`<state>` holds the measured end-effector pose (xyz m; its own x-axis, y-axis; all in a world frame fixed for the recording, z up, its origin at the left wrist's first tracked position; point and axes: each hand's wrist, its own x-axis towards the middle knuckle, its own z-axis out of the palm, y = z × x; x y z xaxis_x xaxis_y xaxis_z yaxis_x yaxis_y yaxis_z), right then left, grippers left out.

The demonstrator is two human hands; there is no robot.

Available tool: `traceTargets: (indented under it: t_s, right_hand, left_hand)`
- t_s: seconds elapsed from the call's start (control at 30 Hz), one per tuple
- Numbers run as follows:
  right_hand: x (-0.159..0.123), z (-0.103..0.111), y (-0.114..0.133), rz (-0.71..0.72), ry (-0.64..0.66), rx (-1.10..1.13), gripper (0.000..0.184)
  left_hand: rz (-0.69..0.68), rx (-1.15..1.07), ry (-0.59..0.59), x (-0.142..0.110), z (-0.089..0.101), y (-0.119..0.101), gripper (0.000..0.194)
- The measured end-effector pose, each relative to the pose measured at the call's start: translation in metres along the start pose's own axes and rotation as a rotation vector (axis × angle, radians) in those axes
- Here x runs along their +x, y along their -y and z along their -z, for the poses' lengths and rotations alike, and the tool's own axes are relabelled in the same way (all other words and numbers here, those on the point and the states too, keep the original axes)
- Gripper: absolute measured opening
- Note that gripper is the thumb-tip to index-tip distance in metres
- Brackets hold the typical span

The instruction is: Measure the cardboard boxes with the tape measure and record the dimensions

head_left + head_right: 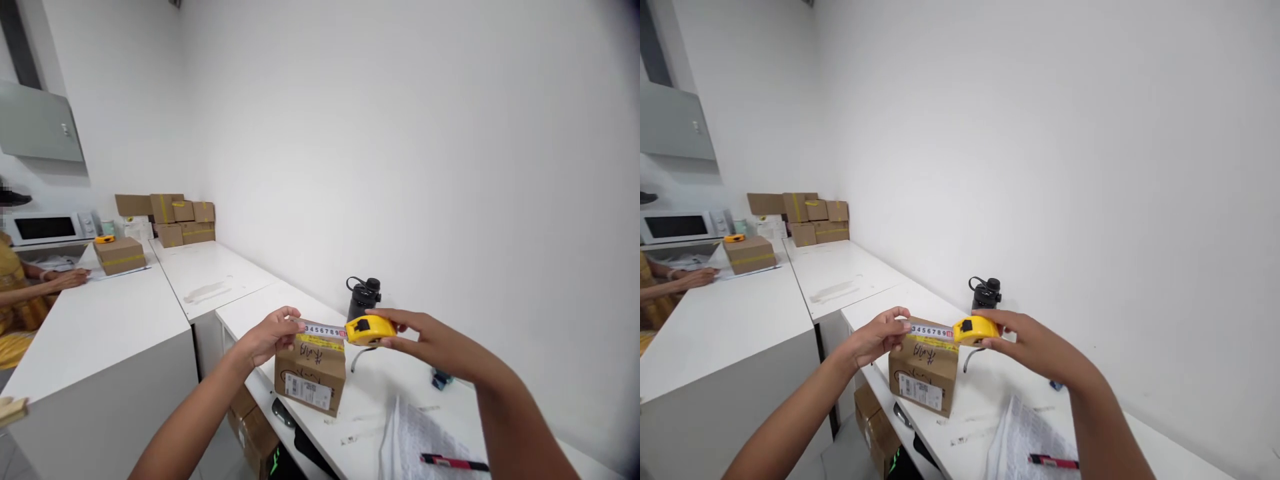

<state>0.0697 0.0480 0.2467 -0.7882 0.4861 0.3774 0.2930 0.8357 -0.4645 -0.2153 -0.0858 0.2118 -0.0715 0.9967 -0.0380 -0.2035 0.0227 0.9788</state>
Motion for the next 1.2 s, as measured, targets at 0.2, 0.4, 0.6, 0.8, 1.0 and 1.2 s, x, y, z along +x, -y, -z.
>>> traceTargets:
  t_s: [0.2,0.4,0.6,0.8,1.0,1.2]
  right_hand:
    - [-0.005,0.002,-0.002,0.032,-0.287,0.214,0.039]
    - [0.017,-0.054,-0.014,0.138,-0.685,0.746,0.036]
    - [0.018,-0.073,-0.025,0.114,-0.669,0.784,0.033]
    - [-0.011,-0.08,-0.015,0.175,-0.581,0.742,0.025]
    - [-0.025,-0.08,0.002,0.318,-0.545,0.739,0.026]
    - [-0.035,-0.073,0.01,0.383,-0.552,0.7,0.027]
  left_hand:
    - [-0.004,0.129,0.129,0.006,0.01,0.012,0.036]
    - [-0.011,0.197,0.149,0.004,0.005,0.016,0.037]
    - [-0.071,0.298,0.036,-0.004,0.007,0.012,0.033]
    - [-0.102,0.49,0.038,-0.015,-0.006,0.007,0.03]
    - [-0.095,0.591,0.036,-0.03,-0.025,-0.001,0.023]
    - [-0.16,0.578,0.091,-0.044,-0.028,-0.005,0.021]
